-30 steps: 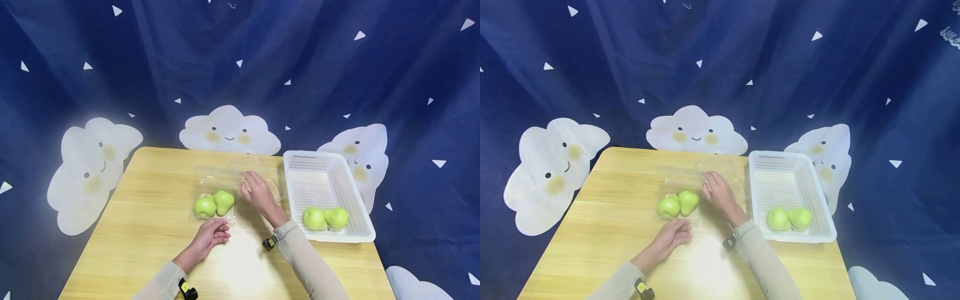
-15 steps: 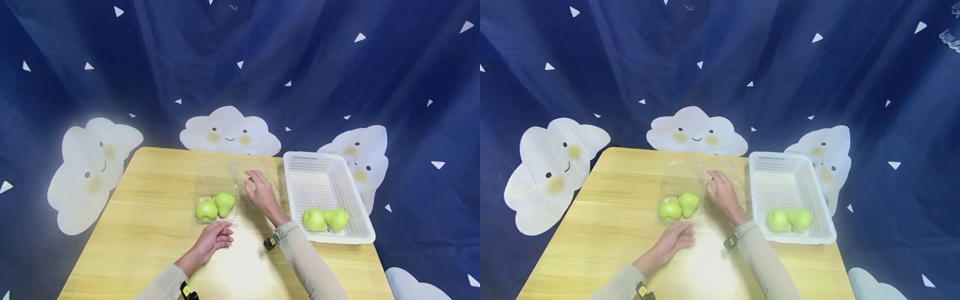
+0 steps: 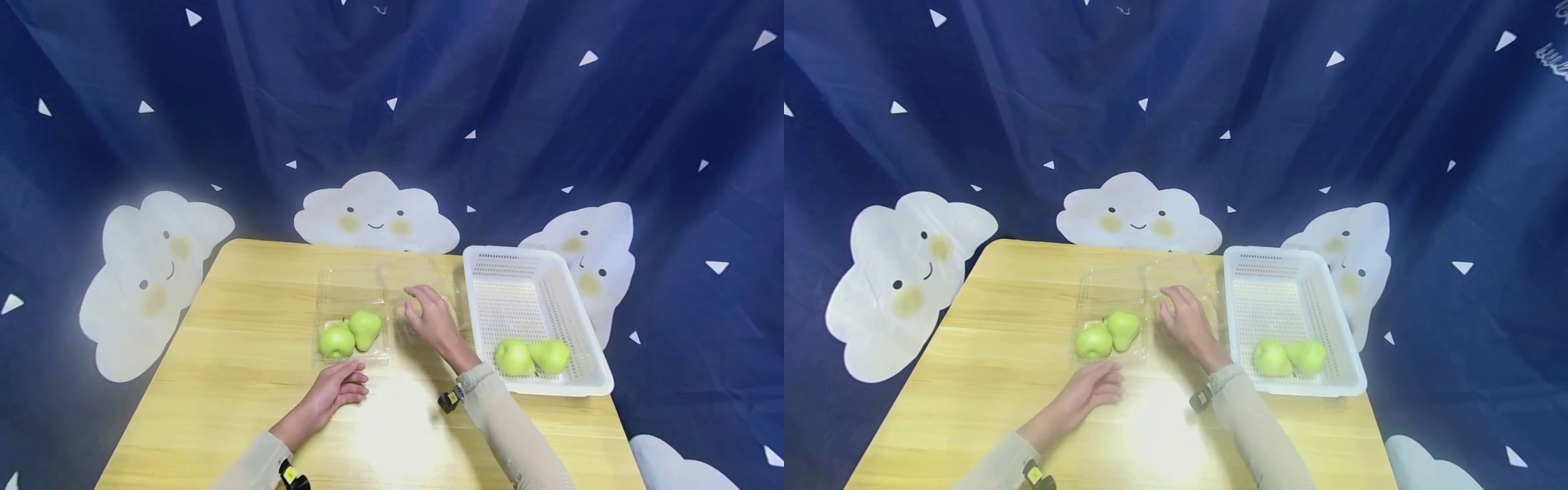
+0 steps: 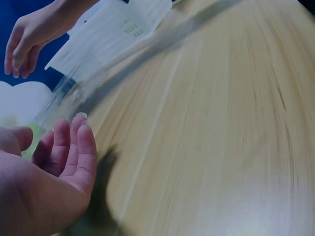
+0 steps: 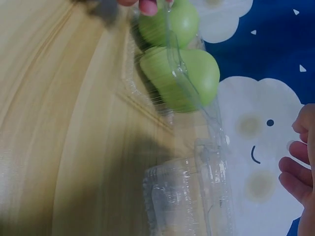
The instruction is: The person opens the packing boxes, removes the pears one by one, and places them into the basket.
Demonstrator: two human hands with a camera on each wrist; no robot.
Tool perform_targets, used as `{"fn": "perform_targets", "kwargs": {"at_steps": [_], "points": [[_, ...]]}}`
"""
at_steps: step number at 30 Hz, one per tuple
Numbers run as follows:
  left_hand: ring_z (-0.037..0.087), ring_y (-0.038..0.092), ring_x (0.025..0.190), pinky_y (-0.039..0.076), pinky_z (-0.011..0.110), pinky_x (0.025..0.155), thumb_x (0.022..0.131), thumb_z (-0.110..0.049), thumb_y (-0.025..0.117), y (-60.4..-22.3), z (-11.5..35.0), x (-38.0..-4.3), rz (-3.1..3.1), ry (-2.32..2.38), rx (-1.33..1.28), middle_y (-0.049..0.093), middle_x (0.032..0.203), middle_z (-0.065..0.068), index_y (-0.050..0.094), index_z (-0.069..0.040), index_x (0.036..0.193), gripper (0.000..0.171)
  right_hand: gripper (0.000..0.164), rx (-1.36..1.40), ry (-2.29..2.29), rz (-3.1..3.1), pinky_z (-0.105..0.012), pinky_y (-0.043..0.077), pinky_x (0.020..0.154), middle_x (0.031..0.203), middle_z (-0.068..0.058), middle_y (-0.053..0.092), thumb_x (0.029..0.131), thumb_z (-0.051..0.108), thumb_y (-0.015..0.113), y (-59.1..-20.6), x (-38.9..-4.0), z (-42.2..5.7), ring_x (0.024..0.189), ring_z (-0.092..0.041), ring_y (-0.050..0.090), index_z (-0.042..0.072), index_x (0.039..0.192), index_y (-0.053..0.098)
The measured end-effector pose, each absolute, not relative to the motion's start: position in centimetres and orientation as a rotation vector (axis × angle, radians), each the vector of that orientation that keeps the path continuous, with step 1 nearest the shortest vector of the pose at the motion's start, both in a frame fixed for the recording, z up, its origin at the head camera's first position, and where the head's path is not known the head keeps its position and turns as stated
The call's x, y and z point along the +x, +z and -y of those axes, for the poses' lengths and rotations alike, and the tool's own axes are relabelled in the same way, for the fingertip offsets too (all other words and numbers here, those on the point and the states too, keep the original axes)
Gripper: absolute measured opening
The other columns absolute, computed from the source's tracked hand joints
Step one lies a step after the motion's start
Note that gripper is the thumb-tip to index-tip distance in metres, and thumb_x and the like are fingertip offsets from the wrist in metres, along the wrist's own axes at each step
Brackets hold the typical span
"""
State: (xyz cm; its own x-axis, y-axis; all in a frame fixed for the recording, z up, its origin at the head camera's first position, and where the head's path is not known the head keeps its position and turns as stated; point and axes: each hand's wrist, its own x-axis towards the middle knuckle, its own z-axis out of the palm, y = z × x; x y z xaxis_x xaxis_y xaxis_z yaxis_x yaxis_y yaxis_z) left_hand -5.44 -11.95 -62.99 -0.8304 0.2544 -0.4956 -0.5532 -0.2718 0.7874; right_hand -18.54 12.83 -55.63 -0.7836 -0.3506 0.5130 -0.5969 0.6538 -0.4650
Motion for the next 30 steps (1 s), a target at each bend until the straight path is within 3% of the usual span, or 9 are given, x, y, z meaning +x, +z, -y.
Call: {"fn": "perform_targets", "kwargs": {"at_steps": [11,19,30], "points": [[0.015,0.076,0.086,0.066,0.027,0.080,0.104,-0.023,0.061,-62.4,17.0,-5.3,-1.616,1.984,-0.270,0.075,0.104,0.009,0.057,0.014,0.130,0.045,0.032,0.835,0.893,2.605,-0.045,0.059,0.105,0.123,-0.016,0.072,0.093,0.014,0.073,-56.5,-17.6,-12.3,0.118,-0.032,0.068,0.003,0.123,0.071],[0.015,0.075,0.088,0.066,0.028,0.080,0.105,-0.024,0.058,-61.7,20.2,-5.7,-1.663,1.854,-0.190,0.075,0.106,0.010,0.057,0.013,0.131,0.045,0.030,0.946,0.816,2.577,-0.042,0.060,0.103,0.120,-0.016,0.073,0.091,0.014,0.076,-55.7,-17.4,-11.4,0.115,-0.030,0.068,0.005,0.119,0.072],[0.014,0.071,0.079,0.065,0.026,0.073,0.105,-0.022,0.057,-60.0,21.5,-7.0,-1.897,1.703,-0.230,0.074,0.100,0.012,0.062,0.011,0.119,0.037,0.032,1.095,0.661,2.558,-0.039,0.059,0.104,0.120,-0.013,0.074,0.091,0.018,0.077,-55.8,-17.8,-10.2,0.115,-0.026,0.067,0.006,0.120,0.072]]}}
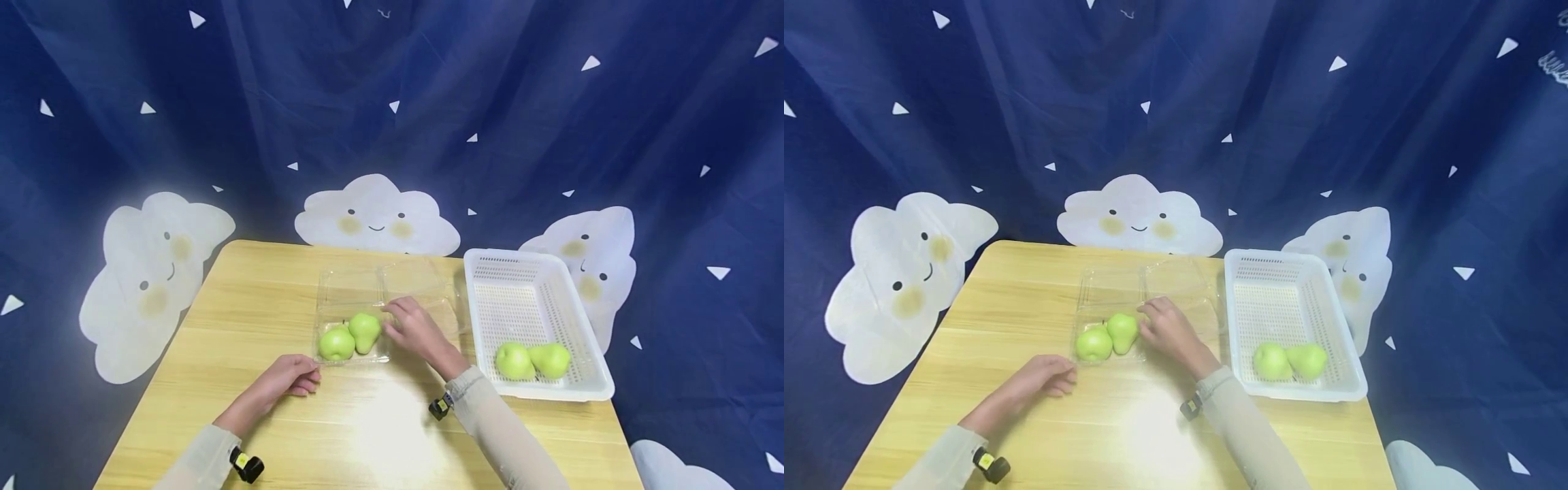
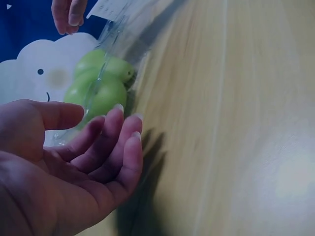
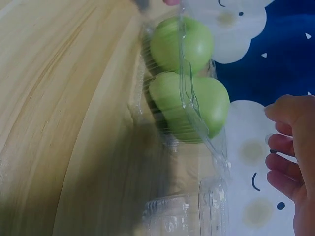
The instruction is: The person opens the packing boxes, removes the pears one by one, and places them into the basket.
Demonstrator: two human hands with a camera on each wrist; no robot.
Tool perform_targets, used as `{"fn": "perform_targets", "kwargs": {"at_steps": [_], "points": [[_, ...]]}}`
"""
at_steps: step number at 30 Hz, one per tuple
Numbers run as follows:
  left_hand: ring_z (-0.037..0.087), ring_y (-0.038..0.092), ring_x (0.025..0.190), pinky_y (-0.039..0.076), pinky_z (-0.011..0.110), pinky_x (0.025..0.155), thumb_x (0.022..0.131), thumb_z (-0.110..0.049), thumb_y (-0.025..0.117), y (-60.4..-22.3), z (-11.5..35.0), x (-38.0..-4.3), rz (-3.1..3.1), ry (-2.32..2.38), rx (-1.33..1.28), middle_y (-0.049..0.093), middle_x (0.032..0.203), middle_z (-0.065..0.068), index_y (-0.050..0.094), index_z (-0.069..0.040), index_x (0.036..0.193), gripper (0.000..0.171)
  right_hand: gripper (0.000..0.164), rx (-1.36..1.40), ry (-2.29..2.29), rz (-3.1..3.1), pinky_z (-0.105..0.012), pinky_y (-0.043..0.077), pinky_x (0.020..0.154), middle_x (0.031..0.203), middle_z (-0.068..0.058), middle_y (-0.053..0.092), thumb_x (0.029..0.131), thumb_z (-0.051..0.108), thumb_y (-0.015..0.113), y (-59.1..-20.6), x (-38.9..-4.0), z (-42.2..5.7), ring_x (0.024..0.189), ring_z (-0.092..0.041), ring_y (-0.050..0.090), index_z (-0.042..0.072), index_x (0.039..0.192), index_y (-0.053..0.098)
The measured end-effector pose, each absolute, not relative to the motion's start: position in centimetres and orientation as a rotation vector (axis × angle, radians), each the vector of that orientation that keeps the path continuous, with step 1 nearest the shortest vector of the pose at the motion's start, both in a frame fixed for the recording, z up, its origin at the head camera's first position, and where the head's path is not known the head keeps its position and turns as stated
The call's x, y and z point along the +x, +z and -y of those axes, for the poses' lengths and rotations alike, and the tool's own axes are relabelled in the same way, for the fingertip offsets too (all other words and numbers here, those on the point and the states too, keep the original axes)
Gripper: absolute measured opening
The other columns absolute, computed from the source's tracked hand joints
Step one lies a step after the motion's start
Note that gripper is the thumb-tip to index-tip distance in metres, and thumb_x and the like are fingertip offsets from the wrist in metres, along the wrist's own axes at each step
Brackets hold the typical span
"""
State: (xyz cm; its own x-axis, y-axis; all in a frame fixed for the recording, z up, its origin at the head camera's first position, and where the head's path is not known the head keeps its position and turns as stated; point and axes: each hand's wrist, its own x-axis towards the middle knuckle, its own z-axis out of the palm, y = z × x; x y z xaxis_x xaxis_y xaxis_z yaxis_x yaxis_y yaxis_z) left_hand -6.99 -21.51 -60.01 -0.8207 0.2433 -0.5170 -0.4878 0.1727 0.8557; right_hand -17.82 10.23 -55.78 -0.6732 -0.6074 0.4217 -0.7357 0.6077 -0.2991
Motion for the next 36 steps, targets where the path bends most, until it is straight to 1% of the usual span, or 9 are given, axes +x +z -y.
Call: {"fn": "perform_targets", "kwargs": {"at_steps": [3,9,15,19,25,27,32,36], "points": [[0.015,0.071,0.079,0.065,0.027,0.073,0.105,-0.021,0.056,-59.8,21.6,-7.3,-1.951,1.669,-0.268,0.073,0.100,0.013,0.062,0.011,0.120,0.035,0.034,1.148,0.618,2.534,-0.038,0.059,0.104,0.119,-0.014,0.074,0.090,0.018,0.079,-55.8,-18.0,-9.8,0.114,-0.027,0.068,0.004,0.120,0.072],[0.015,0.071,0.078,0.065,0.026,0.073,0.106,-0.017,0.054,-59.5,22.0,-7.9,-1.995,1.636,-0.331,0.073,0.102,0.014,0.061,0.010,0.126,0.034,0.039,1.195,0.541,2.532,-0.036,0.058,0.105,0.120,-0.012,0.074,0.087,0.019,0.083,-55.8,-18.1,-9.2,0.114,-0.025,0.068,0.006,0.122,0.072],[0.014,0.070,0.078,0.064,0.026,0.072,0.106,-0.016,0.053,-59.0,21.9,-8.9,-2.051,1.636,-0.360,0.072,0.100,0.013,0.061,0.008,0.125,0.031,0.037,1.229,0.519,2.599,-0.032,0.057,0.107,0.124,-0.009,0.072,0.092,0.022,0.078,-55.8,-18.3,-8.7,0.118,-0.022,0.066,0.007,0.125,0.070],[0.016,0.070,0.079,0.065,0.029,0.073,0.105,-0.017,0.055,-59.0,21.8,-9.3,-2.104,1.629,-0.374,0.072,0.097,0.013,0.062,0.008,0.125,0.032,0.039,1.236,0.512,2.642,-0.031,0.056,0.108,0.125,-0.008,0.071,0.093,0.025,0.078,-55.9,-18.3,-8.1,0.120,-0.021,0.065,0.008,0.126,0.069],[0.016,0.069,0.079,0.063,0.027,0.070,0.106,-0.020,0.054,-59.1,21.9,-9.8,-2.168,1.579,-0.367,0.072,0.097,0.012,0.063,0.006,0.125,0.034,0.044,1.286,0.483,2.719,-0.031,0.054,0.112,0.130,-0.010,0.069,0.094,0.025,0.077,-56.0,-18.4,-7.7,0.124,-0.022,0.064,0.006,0.132,0.066],[0.016,0.068,0.078,0.063,0.028,0.070,0.106,-0.021,0.053,-59.2,21.9,-10.0,-2.184,1.580,-0.358,0.071,0.097,0.012,0.063,0.006,0.124,0.034,0.046,1.303,0.497,2.749,-0.030,0.053,0.113,0.132,-0.011,0.068,0.093,0.023,0.078,-56.1,-18.4,-7.7,0.126,-0.022,0.063,0.006,0.134,0.065],[0.017,0.067,0.078,0.064,0.029,0.071,0.106,-0.023,0.054,-59.2,21.5,-10.5,-2.204,1.590,-0.348,0.070,0.092,0.009,0.065,0.004,0.122,0.033,0.058,1.357,0.563,2.810,-0.032,0.051,0.116,0.139,-0.012,0.064,0.086,0.017,0.083,-56.2,-18.7,-7.7,0.131,-0.024,0.061,0.005,0.139,0.061],[0.015,0.064,0.075,0.062,0.028,0.069,0.105,-0.022,0.056,-59.5,21.1,-11.1,-2.211,1.615,-0.374,0.068,0.086,0.007,0.064,0.004,0.126,0.034,0.064,1.397,0.568,2.837,-0.034,0.049,0.118,0.143,-0.012,0.062,0.084,0.013,0.085,-56.3,-18.9,-7.6,0.134,-0.025,0.059,0.005,0.142,0.058]]}}
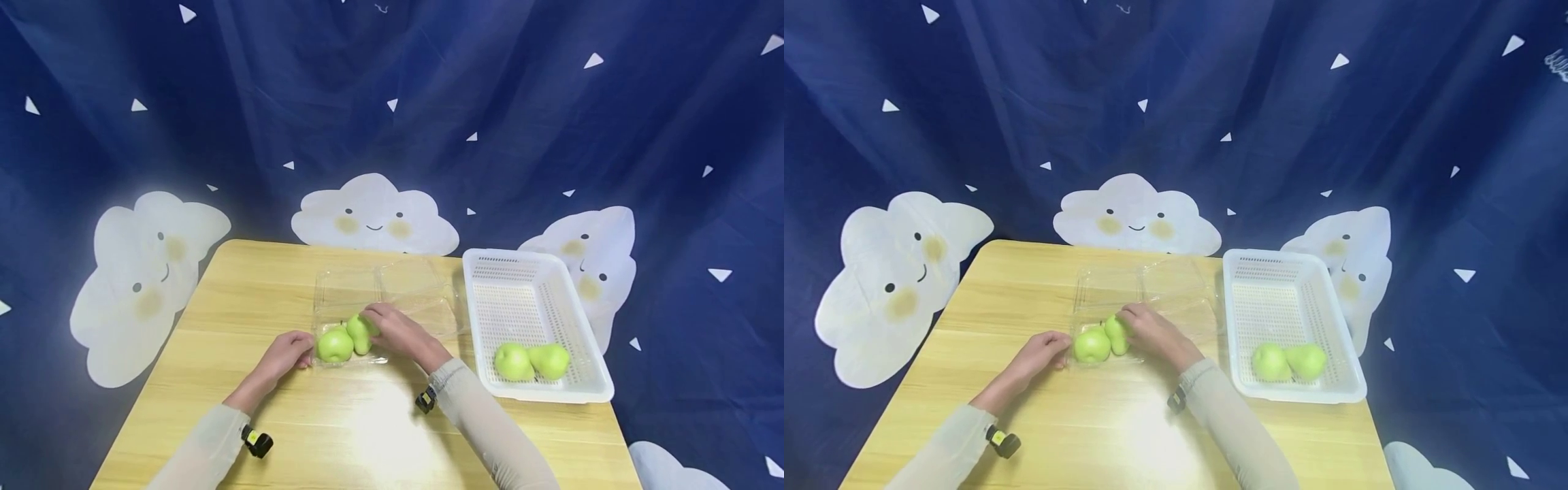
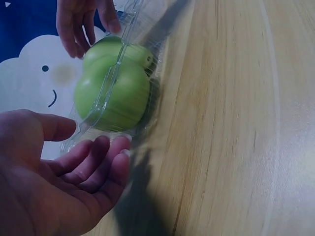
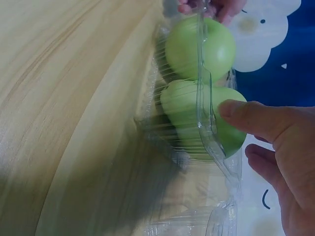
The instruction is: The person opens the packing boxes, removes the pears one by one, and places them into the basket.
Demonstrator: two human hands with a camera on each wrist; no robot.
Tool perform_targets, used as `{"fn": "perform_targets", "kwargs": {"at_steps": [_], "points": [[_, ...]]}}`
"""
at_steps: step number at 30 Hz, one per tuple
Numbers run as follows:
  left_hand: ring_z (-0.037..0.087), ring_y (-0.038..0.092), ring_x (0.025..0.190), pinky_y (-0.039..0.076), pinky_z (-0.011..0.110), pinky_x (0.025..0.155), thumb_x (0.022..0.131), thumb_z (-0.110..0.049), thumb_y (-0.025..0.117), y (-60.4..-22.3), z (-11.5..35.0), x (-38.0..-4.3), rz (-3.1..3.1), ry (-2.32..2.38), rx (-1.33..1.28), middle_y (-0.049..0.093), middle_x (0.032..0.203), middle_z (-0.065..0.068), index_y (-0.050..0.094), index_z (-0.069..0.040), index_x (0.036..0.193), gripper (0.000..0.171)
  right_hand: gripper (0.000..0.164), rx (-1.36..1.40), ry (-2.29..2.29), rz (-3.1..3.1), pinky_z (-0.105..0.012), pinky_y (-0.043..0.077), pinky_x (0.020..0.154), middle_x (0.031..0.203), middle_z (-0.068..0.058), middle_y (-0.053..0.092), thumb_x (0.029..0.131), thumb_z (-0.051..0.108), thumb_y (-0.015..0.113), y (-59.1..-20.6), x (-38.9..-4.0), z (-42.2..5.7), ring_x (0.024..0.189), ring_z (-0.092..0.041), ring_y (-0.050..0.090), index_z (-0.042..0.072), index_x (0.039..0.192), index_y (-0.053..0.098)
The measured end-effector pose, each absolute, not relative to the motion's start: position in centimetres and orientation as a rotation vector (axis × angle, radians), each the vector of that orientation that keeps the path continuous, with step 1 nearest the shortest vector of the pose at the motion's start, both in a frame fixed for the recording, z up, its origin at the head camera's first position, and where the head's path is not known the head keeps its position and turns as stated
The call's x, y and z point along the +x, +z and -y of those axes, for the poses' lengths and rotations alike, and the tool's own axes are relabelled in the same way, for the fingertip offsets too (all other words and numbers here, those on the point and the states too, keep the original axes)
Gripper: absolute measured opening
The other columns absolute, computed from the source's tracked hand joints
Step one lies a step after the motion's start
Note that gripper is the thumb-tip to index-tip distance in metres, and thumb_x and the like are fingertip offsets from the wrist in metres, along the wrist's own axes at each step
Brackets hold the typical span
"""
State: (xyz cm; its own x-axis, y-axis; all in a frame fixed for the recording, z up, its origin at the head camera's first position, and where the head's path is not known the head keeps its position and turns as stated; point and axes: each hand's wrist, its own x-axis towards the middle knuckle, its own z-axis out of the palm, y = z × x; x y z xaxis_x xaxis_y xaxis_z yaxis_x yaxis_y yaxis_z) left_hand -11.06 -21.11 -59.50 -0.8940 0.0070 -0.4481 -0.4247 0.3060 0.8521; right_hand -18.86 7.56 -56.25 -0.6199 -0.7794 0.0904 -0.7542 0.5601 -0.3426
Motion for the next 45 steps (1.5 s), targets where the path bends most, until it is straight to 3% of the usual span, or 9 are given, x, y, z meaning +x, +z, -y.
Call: {"fn": "perform_targets", "kwargs": {"at_steps": [8,14,23,27,35,45], "points": [[0.014,0.065,0.074,0.064,0.027,0.067,0.102,-0.014,0.063,-59.8,20.5,-11.9,-2.176,1.718,-0.442,0.071,0.097,0.012,0.055,0.009,0.137,0.043,0.077,-1.314,-0.526,-2.660,-0.036,0.048,0.119,0.149,-0.012,0.058,0.084,0.012,0.085,-56.5,-19.0,-7.1,0.138,-0.026,0.057,0.010,0.152,0.050],[0.015,0.067,0.079,0.065,0.025,0.069,0.100,-0.009,0.064,-59.5,20.4,-12.2,-2.159,1.748,-0.469,0.070,0.108,0.017,0.056,0.011,0.135,0.041,0.077,-1.307,-0.544,-2.624,-0.040,0.050,0.118,0.152,-0.013,0.055,0.083,0.011,0.085,-57.1,-19.3,-6.9,0.139,-0.027,0.056,0.012,0.152,0.050],[0.014,0.066,0.077,0.064,0.025,0.066,0.100,-0.007,0.064,-59.2,20.5,-12.4,-2.083,1.795,-0.475,0.068,0.101,0.012,0.054,0.012,0.134,0.040,0.072,-1.274,-0.562,-2.595,-0.042,0.055,0.111,0.147,-0.009,0.058,0.088,0.015,0.081,-57.7,-19.5,-6.9,0.133,-0.025,0.058,0.018,0.153,0.049],[0.014,0.066,0.076,0.064,0.023,0.065,0.100,-0.006,0.064,-59.3,20.4,-12.4,-2.078,1.797,-0.482,0.069,0.098,0.011,0.055,0.012,0.132,0.038,0.079,-1.367,-0.386,-2.655,-0.040,0.053,0.115,0.150,-0.011,0.056,0.085,0.016,0.084,-58.0,-19.5,-6.8,0.136,-0.027,0.057,0.014,0.154,0.047],[0.013,0.067,0.076,0.064,0.022,0.066,0.100,-0.007,0.065,-59.8,20.4,-12.6,-2.087,1.802,-0.499,0.071,0.098,0.011,0.057,0.011,0.131,0.037,0.073,-1.396,-0.295,-2.709,-0.032,0.054,0.112,0.149,-0.007,0.058,0.084,0.021,0.085,-58.1,-19.3,-6.9,0.129,-0.023,0.060,0.010,0.148,0.052],[0.012,0.067,0.076,0.063,0.021,0.065,0.099,-0.007,0.066,-59.5,20.4,-12.5,-2.109,1.786,-0.526,0.071,0.099,0.011,0.056,0.010,0.131,0.038,0.074,-1.323,-0.357,-2.734,-0.033,0.053,0.114,0.141,-0.016,0.059,0.081,0.022,0.089,-57.0,-18.8,-6.8,0.129,-0.026,0.060,0.001,0.142,0.054]]}}
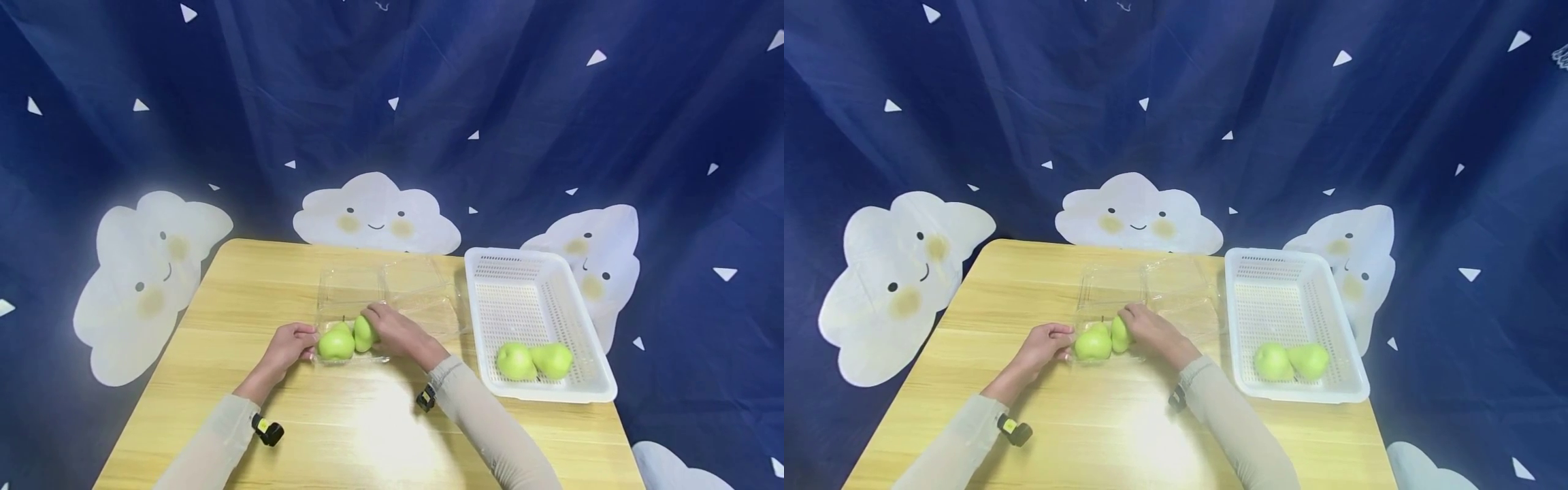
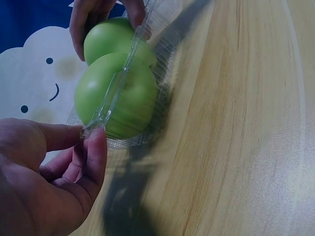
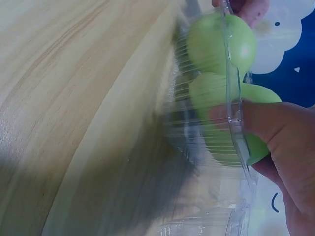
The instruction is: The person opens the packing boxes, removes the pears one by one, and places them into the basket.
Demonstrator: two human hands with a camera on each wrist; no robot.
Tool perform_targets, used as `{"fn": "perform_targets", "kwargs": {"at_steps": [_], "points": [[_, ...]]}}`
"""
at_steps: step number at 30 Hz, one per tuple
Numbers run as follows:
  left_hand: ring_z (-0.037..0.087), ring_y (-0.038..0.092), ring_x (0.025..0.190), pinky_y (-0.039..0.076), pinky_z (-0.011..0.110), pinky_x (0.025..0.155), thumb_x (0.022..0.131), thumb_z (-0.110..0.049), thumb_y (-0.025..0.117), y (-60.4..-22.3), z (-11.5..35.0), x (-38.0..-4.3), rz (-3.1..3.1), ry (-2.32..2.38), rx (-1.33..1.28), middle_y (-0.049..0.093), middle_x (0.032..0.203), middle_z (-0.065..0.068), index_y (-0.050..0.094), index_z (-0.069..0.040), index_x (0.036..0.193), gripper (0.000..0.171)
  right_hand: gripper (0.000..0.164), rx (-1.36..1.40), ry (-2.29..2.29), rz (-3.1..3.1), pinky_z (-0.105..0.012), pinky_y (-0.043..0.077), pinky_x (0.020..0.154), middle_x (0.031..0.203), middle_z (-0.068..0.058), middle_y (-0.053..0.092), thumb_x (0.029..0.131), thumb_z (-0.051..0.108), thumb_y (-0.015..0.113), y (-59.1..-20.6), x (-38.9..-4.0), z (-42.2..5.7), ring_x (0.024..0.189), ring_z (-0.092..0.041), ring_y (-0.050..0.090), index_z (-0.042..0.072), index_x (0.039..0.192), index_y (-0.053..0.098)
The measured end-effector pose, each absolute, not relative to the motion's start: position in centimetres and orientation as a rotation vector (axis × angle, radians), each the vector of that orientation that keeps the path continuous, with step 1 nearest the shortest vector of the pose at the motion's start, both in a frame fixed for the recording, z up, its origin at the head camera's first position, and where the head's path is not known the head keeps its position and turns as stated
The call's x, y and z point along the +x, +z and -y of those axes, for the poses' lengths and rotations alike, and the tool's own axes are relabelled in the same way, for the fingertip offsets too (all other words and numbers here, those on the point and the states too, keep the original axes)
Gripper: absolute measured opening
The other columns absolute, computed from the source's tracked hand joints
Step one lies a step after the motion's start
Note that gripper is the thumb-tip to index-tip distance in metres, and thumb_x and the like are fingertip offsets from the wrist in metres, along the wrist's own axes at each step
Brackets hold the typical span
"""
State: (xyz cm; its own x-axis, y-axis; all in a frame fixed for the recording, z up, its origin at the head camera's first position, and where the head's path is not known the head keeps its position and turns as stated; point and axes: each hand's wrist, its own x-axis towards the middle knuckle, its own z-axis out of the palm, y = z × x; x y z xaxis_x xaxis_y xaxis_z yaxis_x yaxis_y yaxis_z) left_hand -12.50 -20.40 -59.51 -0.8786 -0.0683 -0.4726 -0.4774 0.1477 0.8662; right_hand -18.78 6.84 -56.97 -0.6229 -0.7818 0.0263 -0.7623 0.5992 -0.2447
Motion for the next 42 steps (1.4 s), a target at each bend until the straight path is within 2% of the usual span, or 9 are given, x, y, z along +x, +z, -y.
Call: {"fn": "perform_targets", "kwargs": {"at_steps": [14,22,29,33,42], "points": [[0.012,0.067,0.076,0.063,0.021,0.066,0.100,-0.009,0.066,-59.6,20.3,-12.6,-2.131,1.766,-0.534,0.070,0.101,0.010,0.058,0.007,0.130,0.035,0.084,-1.100,-0.570,-2.774,-0.038,0.056,0.110,0.147,-0.017,0.053,0.079,0.033,0.088,-56.1,-18.5,-8.2,0.131,-0.028,0.058,0.003,0.147,0.050],[0.012,0.066,0.075,0.063,0.022,0.065,0.099,-0.008,0.066,-59.6,20.2,-12.7,-2.130,1.765,-0.547,0.070,0.100,0.013,0.059,0.008,0.129,0.035,0.083,-1.081,-0.620,-2.826,-0.036,0.061,0.101,0.138,-0.016,0.059,0.075,0.036,0.091,-55.3,-18.6,-9.0,0.119,-0.027,0.064,0.002,0.141,0.056],[0.012,0.065,0.075,0.062,0.021,0.064,0.099,-0.009,0.066,-59.4,20.2,-12.7,-2.144,1.759,-0.539,0.069,0.097,0.009,0.058,0.007,0.129,0.035,0.079,-1.034,-0.693,-2.850,-0.030,0.065,0.085,0.123,-0.012,0.065,0.073,0.035,0.093,-54.2,-18.5,-9.7,0.100,-0.021,0.068,0.002,0.135,0.058],[0.012,0.065,0.075,0.062,0.021,0.064,0.099,-0.009,0.066,-59.4,20.2,-12.7,-2.153,1.754,-0.538,0.069,0.098,0.009,0.058,0.007,0.129,0.035,0.080,-1.022,-0.672,-2.878,-0.028,0.064,0.080,0.121,-0.010,0.066,0.073,0.040,0.092,-53.6,-18.3,-10.2,0.096,-0.019,0.068,0.003,0.135,0.058],[0.012,0.066,0.073,0.062,0.022,0.063,0.098,-0.007,0.067,-59.3,20.3,-12.6,-2.129,1.774,-0.542,0.072,0.100,0.014,0.059,0.007,0.126,0.032,0.076,-0.952,-0.706,-2.898,-0.028,0.063,0.073,0.113,-0.008,0.066,0.070,0.038,0.093,-52.3,-18.2,-11.2,0.089,-0.018,0.066,0.005,0.131,0.061]]}}
